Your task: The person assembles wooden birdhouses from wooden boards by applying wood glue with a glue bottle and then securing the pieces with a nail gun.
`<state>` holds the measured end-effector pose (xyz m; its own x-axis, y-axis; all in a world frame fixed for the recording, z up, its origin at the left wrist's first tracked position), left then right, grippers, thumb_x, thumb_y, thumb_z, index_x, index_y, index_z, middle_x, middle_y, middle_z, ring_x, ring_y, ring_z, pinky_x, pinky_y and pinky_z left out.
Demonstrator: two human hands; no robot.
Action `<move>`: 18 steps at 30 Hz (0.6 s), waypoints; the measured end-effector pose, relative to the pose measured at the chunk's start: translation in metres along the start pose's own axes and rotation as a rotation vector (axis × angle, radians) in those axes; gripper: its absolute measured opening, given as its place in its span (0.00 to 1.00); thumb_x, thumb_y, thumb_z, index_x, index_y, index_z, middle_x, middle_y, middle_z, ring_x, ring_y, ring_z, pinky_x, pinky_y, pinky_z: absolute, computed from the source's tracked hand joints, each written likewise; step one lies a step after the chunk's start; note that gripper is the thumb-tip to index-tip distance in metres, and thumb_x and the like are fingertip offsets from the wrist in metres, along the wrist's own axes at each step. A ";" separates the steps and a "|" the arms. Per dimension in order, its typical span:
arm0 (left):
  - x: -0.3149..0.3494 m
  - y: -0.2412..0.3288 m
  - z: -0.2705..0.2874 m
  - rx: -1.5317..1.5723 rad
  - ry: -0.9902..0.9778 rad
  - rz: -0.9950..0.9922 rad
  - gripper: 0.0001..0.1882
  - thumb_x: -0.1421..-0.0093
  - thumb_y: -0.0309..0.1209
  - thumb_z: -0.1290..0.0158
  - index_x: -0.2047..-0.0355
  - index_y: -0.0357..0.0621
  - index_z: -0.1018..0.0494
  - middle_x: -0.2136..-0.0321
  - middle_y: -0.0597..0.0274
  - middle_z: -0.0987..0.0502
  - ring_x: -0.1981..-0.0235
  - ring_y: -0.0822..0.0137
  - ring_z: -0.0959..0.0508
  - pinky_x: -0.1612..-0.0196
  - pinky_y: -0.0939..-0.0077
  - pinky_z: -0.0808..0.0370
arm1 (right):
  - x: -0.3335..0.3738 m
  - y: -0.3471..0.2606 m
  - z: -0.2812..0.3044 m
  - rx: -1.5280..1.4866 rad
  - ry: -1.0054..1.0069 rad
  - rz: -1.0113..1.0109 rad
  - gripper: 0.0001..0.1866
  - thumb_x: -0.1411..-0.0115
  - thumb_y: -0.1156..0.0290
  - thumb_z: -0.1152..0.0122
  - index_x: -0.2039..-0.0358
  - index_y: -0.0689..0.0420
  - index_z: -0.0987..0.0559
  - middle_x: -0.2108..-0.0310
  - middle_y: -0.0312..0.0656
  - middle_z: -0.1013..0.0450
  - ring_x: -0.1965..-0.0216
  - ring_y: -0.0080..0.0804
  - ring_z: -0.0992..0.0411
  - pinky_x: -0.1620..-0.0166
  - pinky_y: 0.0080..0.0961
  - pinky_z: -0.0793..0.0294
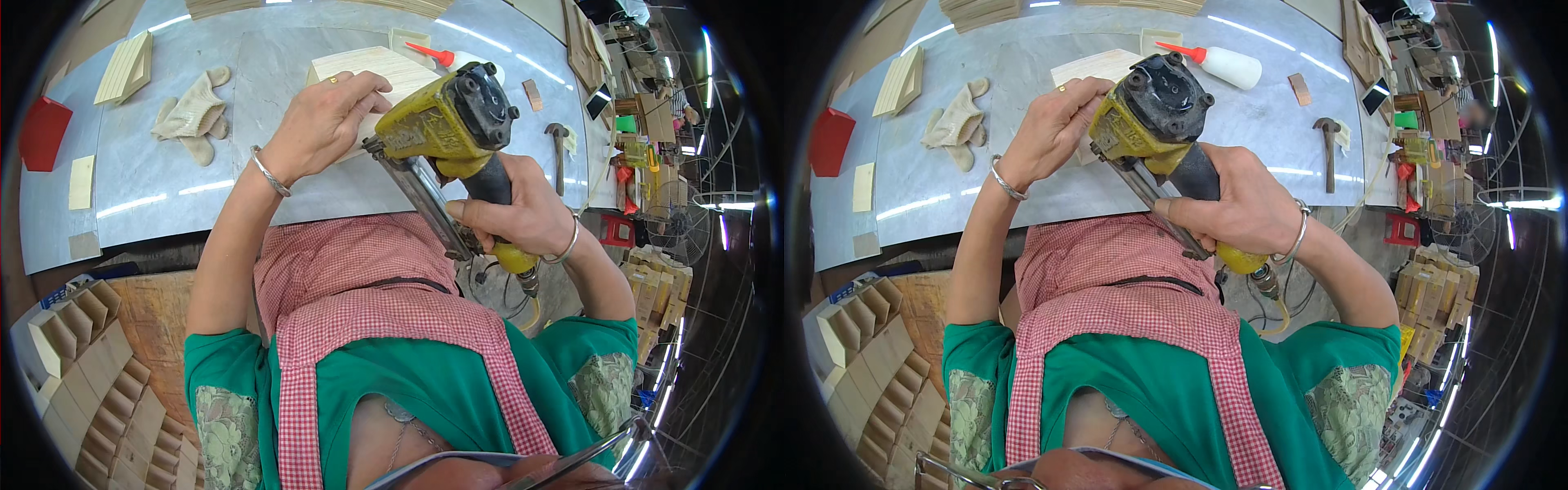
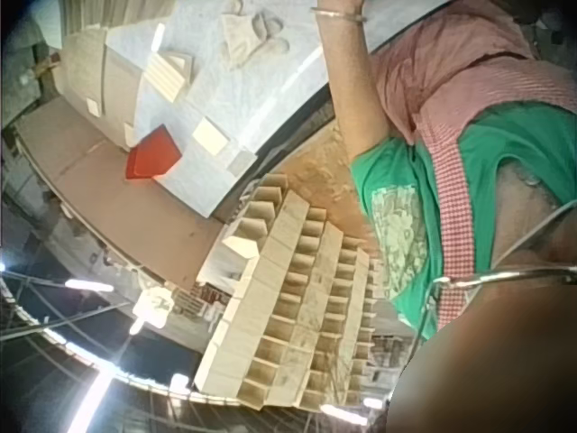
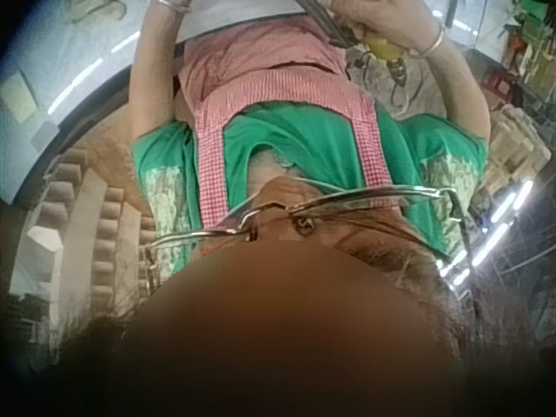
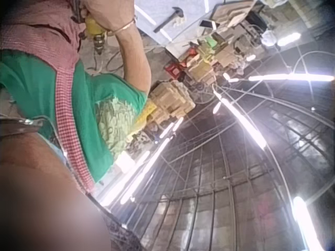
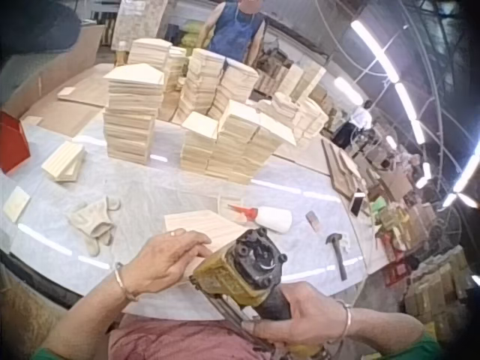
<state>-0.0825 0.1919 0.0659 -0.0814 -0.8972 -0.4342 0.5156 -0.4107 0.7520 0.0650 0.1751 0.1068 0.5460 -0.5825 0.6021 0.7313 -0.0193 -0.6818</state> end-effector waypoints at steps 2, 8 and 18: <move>0.000 0.001 0.000 -0.012 0.006 -0.010 0.09 0.39 0.27 0.59 0.60 0.43 0.32 0.69 0.62 0.21 0.67 0.56 0.24 0.63 0.66 0.29 | 0.000 0.000 0.000 -0.009 0.002 -0.002 0.15 0.50 0.69 0.39 0.68 0.68 0.28 0.87 0.35 0.32 0.86 0.18 0.33 0.81 0.19 0.34; 0.001 -0.002 -0.002 -0.014 0.001 0.006 0.09 0.39 0.28 0.59 0.60 0.44 0.32 0.69 0.62 0.21 0.67 0.56 0.24 0.62 0.66 0.28 | 0.001 0.001 -0.004 -0.021 -0.004 -0.032 0.15 0.49 0.70 0.40 0.68 0.69 0.29 0.87 0.36 0.32 0.86 0.19 0.33 0.82 0.19 0.34; 0.002 -0.003 0.005 0.062 0.018 0.038 0.10 0.38 0.29 0.59 0.58 0.43 0.31 0.70 0.61 0.21 0.63 0.58 0.24 0.59 0.69 0.28 | 0.011 -0.003 0.003 -0.072 0.039 -0.015 0.16 0.49 0.70 0.39 0.64 0.68 0.29 0.84 0.36 0.31 0.85 0.19 0.33 0.82 0.18 0.35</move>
Point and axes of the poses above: each hand's wrist, its own x-axis away from the middle knuckle, its own z-axis out of the back of the hand, y = z × x, the point moved 10 cm from there along -x, towards the middle knuckle
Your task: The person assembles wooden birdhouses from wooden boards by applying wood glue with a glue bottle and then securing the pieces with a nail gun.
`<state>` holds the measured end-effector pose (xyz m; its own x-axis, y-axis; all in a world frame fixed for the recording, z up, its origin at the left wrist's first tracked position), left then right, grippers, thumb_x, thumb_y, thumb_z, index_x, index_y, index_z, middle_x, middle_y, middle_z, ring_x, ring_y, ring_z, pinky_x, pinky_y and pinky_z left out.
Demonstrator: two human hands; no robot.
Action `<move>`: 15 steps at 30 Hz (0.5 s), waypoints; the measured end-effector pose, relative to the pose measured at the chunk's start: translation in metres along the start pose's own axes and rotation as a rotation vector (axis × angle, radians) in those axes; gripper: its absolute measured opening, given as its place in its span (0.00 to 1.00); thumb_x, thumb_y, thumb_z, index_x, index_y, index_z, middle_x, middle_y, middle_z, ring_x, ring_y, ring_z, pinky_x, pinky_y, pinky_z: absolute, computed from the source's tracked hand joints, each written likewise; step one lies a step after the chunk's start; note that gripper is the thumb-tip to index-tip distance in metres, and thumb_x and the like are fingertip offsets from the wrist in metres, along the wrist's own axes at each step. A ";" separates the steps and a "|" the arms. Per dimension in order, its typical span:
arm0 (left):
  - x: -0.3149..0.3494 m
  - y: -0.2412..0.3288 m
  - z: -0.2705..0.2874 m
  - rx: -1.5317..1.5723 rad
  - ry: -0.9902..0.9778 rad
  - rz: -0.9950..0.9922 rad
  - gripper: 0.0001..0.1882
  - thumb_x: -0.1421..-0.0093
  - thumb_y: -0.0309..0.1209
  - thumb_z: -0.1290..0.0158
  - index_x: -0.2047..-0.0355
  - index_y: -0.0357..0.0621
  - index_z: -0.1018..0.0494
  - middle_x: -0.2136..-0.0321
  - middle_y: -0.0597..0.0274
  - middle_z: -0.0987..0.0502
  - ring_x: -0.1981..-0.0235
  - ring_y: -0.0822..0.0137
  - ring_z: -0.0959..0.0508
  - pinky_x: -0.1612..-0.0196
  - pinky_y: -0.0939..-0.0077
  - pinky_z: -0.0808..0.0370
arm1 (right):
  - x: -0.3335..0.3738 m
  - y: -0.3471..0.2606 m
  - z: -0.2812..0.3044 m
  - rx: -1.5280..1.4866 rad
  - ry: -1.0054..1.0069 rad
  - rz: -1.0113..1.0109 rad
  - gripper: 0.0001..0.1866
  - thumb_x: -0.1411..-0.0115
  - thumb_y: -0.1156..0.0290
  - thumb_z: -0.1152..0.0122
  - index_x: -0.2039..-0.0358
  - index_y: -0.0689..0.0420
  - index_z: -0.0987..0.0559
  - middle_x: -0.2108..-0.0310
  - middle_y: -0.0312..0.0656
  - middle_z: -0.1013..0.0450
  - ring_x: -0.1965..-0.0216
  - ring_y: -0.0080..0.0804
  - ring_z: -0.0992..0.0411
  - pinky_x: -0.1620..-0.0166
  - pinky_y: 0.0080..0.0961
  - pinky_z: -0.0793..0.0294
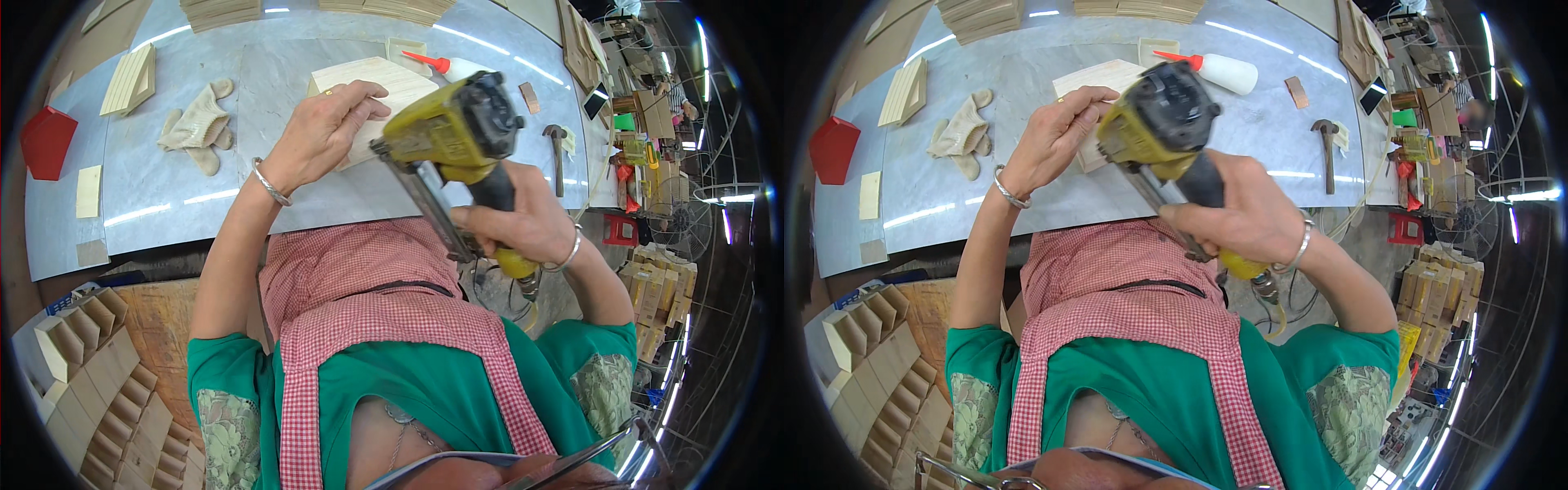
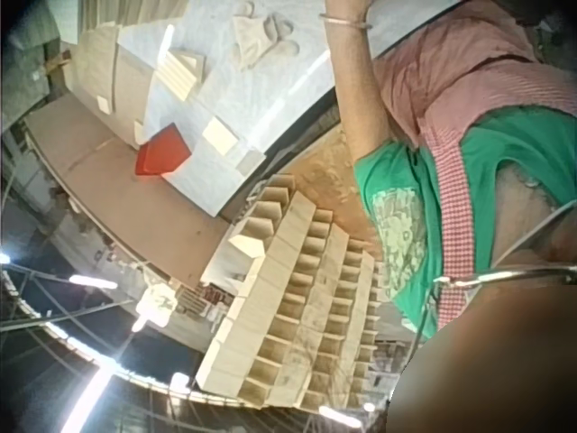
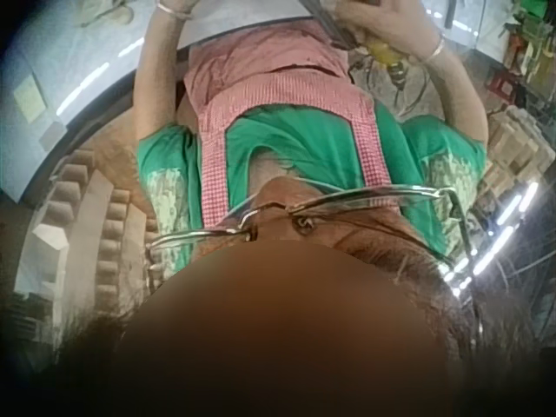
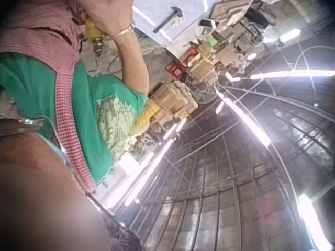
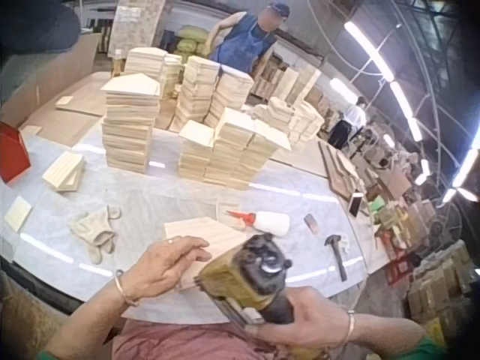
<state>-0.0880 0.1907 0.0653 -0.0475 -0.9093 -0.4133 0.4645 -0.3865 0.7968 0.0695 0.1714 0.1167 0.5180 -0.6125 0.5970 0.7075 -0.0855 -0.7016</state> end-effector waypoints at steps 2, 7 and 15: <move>0.005 -0.016 0.001 0.197 -0.041 0.155 0.15 0.38 0.32 0.57 0.53 0.42 0.31 0.59 0.56 0.24 0.57 0.59 0.25 0.53 0.71 0.31 | 0.006 0.003 0.020 -0.037 0.104 0.010 0.17 0.49 0.70 0.37 0.62 0.67 0.29 0.82 0.36 0.30 0.84 0.18 0.33 0.81 0.17 0.34; 0.006 0.010 0.009 -0.385 -0.033 -0.098 0.29 0.48 0.46 0.45 0.49 0.45 0.33 0.47 0.53 0.34 0.44 0.49 0.37 0.44 0.58 0.39 | 0.007 0.056 0.092 0.136 0.401 -0.050 0.20 0.50 0.68 0.38 0.61 0.67 0.28 0.82 0.39 0.30 0.85 0.21 0.31 0.81 0.20 0.32; -0.007 0.008 -0.001 -0.634 -0.201 -0.073 0.40 0.60 0.48 0.39 0.46 0.50 0.35 0.44 0.51 0.39 0.43 0.45 0.41 0.41 0.52 0.44 | -0.028 0.152 0.166 0.881 0.800 0.052 0.25 0.51 0.61 0.42 0.57 0.65 0.31 0.80 0.55 0.27 0.77 0.51 0.26 0.72 0.43 0.28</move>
Point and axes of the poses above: each hand's wrist, its own x-axis away from the middle knuckle, its own z-axis out of the back of the hand, y = z × x, the point moved 10 cm from there along -x, towards the middle knuckle
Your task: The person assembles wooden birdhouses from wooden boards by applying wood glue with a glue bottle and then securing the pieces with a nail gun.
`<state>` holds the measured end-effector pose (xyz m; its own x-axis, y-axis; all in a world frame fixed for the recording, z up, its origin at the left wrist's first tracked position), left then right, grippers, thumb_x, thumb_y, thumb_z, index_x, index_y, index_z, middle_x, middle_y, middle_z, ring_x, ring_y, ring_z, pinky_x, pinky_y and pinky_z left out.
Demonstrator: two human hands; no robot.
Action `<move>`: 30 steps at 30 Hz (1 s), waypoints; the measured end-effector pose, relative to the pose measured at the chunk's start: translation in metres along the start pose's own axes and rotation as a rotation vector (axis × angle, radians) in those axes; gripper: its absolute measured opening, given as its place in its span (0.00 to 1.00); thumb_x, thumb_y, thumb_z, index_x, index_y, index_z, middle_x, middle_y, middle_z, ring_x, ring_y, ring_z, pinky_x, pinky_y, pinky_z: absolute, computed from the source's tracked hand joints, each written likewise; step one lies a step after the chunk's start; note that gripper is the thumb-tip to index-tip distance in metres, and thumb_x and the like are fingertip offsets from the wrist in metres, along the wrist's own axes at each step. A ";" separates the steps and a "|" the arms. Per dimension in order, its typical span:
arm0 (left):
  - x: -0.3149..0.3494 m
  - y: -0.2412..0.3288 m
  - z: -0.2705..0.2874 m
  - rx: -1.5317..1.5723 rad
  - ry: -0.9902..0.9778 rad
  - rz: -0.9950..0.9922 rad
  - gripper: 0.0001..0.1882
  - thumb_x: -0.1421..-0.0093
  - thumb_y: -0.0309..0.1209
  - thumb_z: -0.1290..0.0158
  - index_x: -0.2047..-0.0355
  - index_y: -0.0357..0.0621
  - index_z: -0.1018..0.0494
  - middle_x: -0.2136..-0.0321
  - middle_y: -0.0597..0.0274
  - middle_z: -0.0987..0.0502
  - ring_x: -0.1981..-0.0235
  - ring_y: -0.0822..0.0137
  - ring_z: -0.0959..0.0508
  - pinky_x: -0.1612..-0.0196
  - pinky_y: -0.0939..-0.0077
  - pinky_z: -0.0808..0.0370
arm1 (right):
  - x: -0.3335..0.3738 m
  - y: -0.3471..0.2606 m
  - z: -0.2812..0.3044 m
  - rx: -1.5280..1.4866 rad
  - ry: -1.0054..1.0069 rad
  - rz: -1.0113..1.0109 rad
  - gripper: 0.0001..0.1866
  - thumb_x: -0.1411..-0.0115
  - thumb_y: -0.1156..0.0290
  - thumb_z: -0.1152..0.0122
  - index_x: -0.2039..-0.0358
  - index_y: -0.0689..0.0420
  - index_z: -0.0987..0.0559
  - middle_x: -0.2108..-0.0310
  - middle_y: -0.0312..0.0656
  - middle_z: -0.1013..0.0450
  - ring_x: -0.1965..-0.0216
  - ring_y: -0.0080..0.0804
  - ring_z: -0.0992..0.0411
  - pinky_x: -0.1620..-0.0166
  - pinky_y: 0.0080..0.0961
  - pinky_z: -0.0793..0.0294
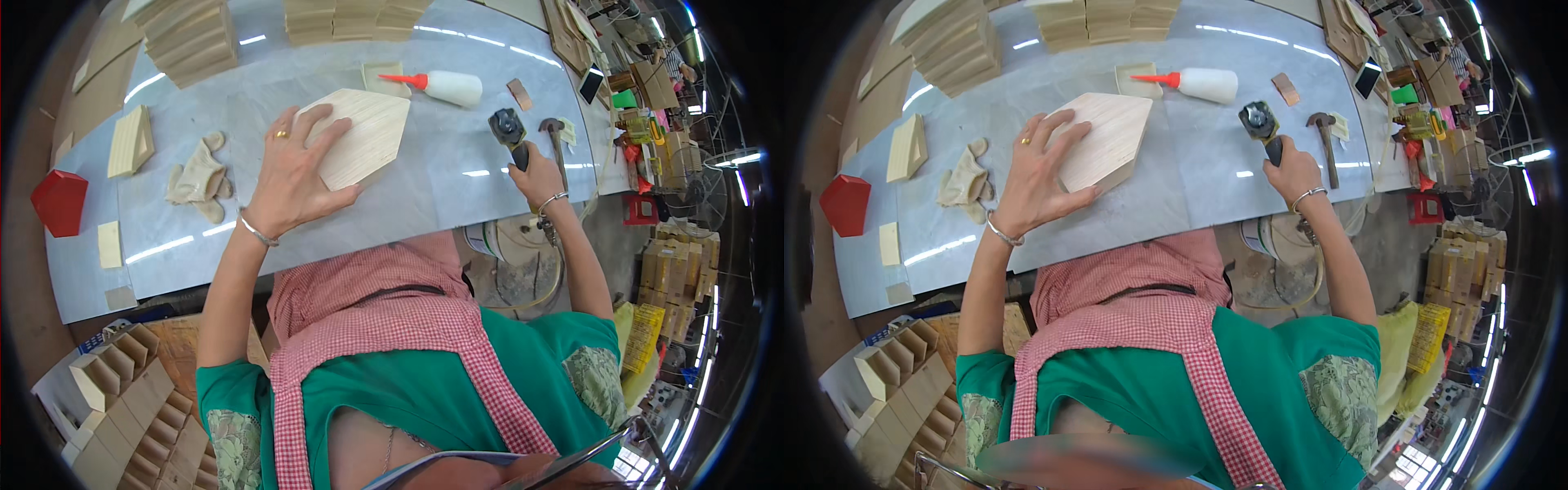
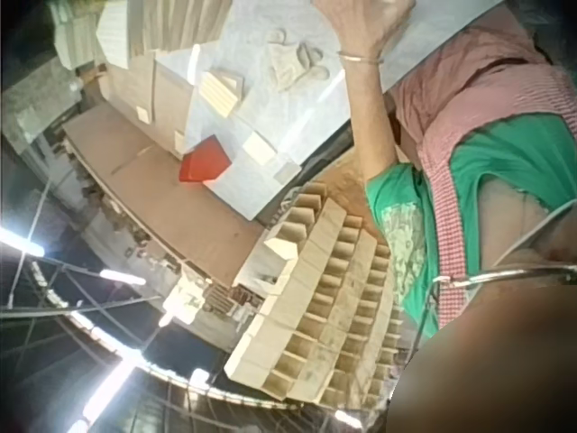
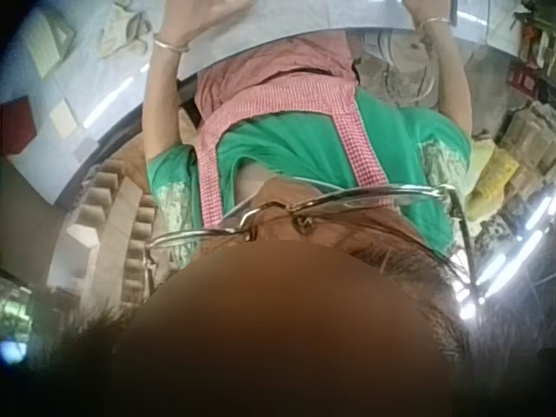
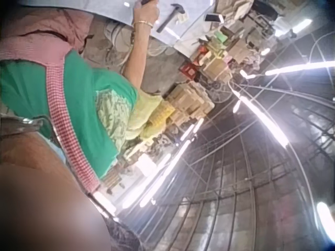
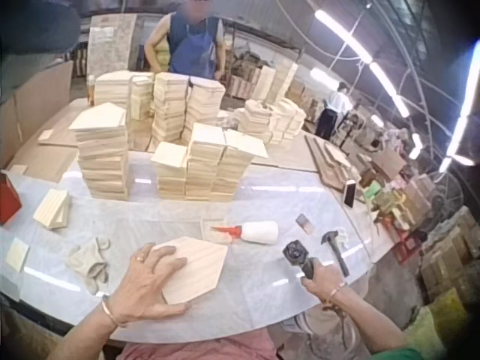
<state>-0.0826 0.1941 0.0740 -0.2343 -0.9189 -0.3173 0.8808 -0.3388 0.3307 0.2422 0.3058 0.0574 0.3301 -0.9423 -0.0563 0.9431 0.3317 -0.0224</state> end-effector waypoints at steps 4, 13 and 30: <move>0.006 -0.029 0.010 0.413 0.115 0.211 0.35 0.56 0.45 0.41 0.48 0.46 0.33 0.47 0.51 0.36 0.46 0.52 0.36 0.43 0.59 0.40 | -0.010 0.040 -0.049 0.168 -0.157 -0.116 0.31 0.50 0.62 0.44 0.48 0.62 0.40 0.78 0.57 0.27 0.74 0.55 0.26 0.68 0.47 0.27; 0.060 -0.039 -0.056 2.160 0.419 0.605 0.36 0.43 0.53 0.55 0.40 0.46 0.44 0.43 0.56 0.37 0.43 0.56 0.36 0.42 0.54 0.38 | -0.014 0.049 -0.052 0.015 -0.075 -0.338 0.38 0.51 0.52 0.38 0.46 0.59 0.40 0.69 0.55 0.25 0.67 0.51 0.26 0.66 0.43 0.26; 0.096 -0.014 -0.059 2.149 0.291 0.636 0.40 0.45 0.64 0.64 0.39 0.54 0.46 0.41 0.55 0.41 0.43 0.49 0.38 0.47 0.41 0.38 | -0.016 -0.204 0.012 -1.483 -0.359 0.230 0.23 0.44 0.69 0.41 0.47 0.57 0.30 0.56 0.41 0.30 0.56 0.27 0.30 0.60 0.23 0.26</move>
Point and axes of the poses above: each hand's wrist, its own x-axis away from the middle knuckle, its own z-axis out of the back of the hand, y = z × x, the point moved 10 cm from there along -x, towards the middle knuckle
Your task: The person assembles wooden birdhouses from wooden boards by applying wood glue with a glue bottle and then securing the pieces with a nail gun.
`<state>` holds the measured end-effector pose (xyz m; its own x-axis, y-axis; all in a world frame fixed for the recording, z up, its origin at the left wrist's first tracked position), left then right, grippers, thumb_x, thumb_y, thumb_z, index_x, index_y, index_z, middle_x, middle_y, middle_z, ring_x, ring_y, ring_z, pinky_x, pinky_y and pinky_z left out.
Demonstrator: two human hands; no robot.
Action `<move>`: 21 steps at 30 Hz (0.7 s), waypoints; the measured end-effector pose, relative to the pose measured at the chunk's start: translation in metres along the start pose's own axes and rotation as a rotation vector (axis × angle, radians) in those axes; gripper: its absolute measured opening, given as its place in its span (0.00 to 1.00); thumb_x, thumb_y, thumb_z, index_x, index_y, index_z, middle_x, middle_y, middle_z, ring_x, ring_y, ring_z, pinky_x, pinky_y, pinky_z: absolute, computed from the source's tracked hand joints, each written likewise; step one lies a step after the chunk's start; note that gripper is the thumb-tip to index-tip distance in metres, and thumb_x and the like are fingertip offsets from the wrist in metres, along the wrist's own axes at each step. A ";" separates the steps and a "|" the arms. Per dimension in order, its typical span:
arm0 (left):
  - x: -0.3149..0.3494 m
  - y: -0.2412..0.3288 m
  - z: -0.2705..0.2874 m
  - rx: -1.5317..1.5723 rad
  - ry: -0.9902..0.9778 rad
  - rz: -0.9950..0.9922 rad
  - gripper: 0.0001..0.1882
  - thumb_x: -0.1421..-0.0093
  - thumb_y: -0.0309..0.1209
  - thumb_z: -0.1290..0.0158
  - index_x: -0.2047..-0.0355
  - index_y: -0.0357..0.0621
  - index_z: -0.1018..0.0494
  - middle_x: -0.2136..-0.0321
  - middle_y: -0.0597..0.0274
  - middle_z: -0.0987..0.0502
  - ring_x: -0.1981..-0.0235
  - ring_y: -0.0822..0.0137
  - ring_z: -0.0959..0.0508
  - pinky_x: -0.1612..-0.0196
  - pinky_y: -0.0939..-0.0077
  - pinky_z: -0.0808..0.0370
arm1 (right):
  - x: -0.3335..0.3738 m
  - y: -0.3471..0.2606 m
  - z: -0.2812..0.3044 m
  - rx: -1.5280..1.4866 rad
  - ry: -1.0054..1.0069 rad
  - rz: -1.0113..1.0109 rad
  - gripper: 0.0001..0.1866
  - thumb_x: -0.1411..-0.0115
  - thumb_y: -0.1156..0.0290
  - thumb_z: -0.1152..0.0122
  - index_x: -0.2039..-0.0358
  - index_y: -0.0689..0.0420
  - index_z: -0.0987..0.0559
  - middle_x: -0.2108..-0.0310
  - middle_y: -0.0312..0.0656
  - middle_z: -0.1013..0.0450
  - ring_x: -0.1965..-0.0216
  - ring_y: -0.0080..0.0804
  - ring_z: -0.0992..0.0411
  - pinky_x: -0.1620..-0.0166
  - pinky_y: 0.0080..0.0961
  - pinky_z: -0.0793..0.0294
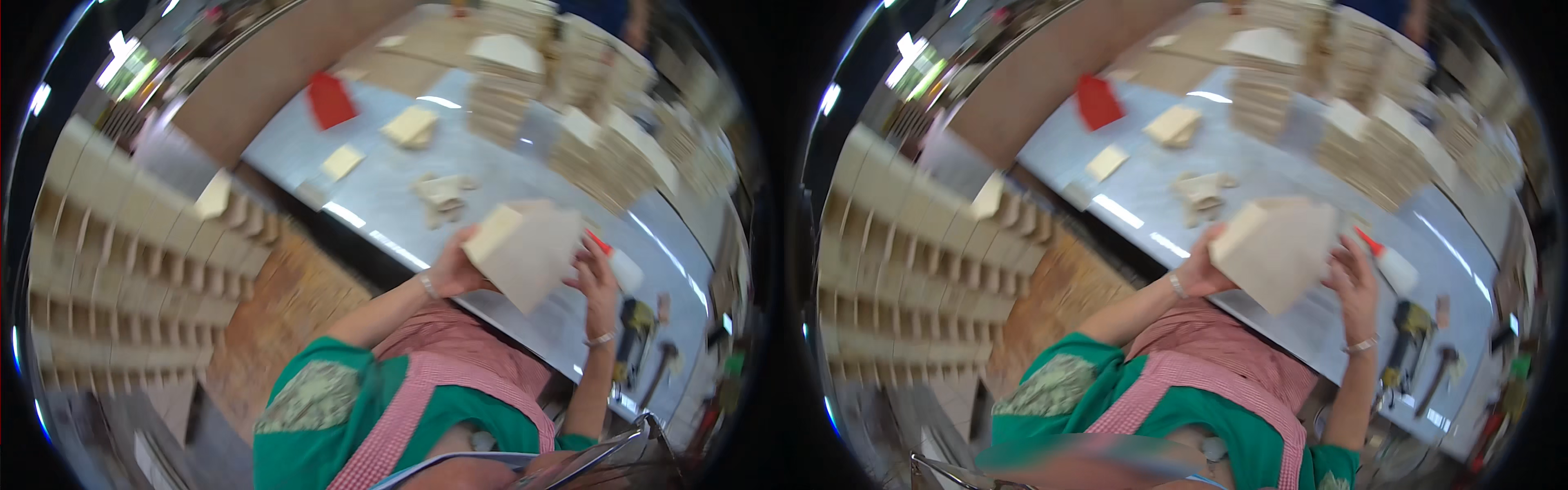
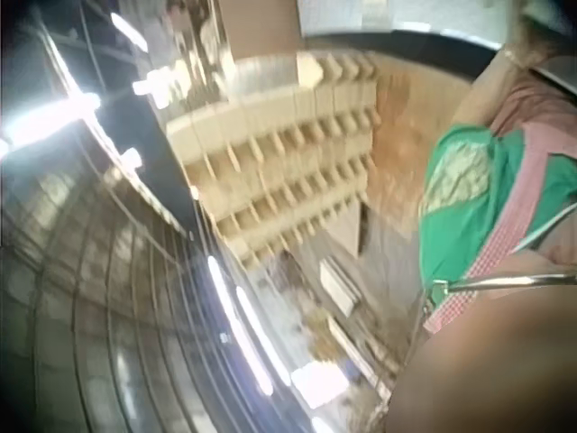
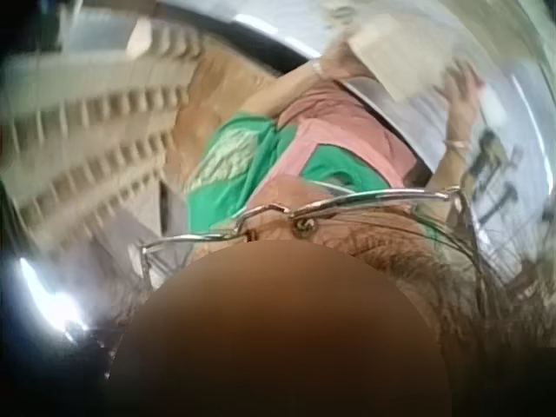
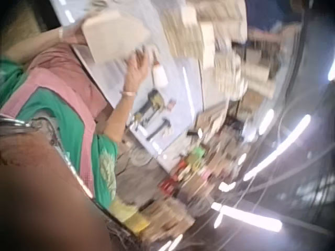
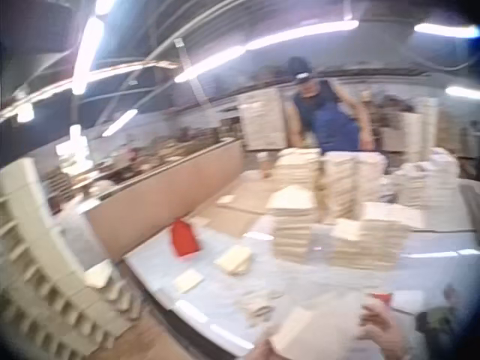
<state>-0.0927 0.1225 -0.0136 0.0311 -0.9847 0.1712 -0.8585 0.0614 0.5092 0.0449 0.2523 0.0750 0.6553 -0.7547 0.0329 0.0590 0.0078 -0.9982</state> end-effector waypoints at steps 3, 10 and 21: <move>0.017 0.008 0.004 -0.068 -0.022 0.037 0.39 0.45 0.63 0.60 0.40 0.54 0.41 0.42 0.59 0.38 0.45 0.57 0.35 0.45 0.50 0.39 | 0.000 0.009 -0.008 0.016 -0.196 -0.019 0.20 0.44 0.69 0.40 0.51 0.62 0.28 0.61 0.40 0.27 0.60 0.26 0.28 0.66 0.20 0.26; 0.055 0.039 0.032 -0.321 0.123 0.100 0.43 0.44 0.67 0.66 0.40 0.47 0.42 0.41 0.59 0.39 0.41 0.63 0.38 0.41 0.58 0.42 | 0.013 0.004 -0.096 0.069 -0.647 -0.141 0.11 0.46 0.69 0.38 0.70 0.65 0.23 0.79 0.39 0.27 0.78 0.24 0.28 0.76 0.18 0.29; 0.086 -0.013 0.029 -0.055 0.229 -0.093 0.28 0.35 0.49 0.63 0.51 0.34 0.36 0.56 0.50 0.28 0.54 0.59 0.26 0.50 0.65 0.30 | 0.002 0.028 -0.109 -0.629 -0.172 -0.202 0.13 0.41 0.75 0.47 0.59 0.70 0.31 0.66 0.51 0.27 0.68 0.36 0.23 0.65 0.26 0.19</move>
<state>-0.0936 0.0326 -0.0300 0.2292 -0.9244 0.3048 -0.8176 -0.0130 0.5757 -0.0343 0.1791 0.0416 0.7912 -0.5853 0.1774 -0.2219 -0.5450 -0.8086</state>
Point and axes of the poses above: each hand's wrist, its own x-axis away from the middle knuckle, its own z-axis out of the back of the hand, y = z × x, the point moved 10 cm from there along -x, towards the middle knuckle
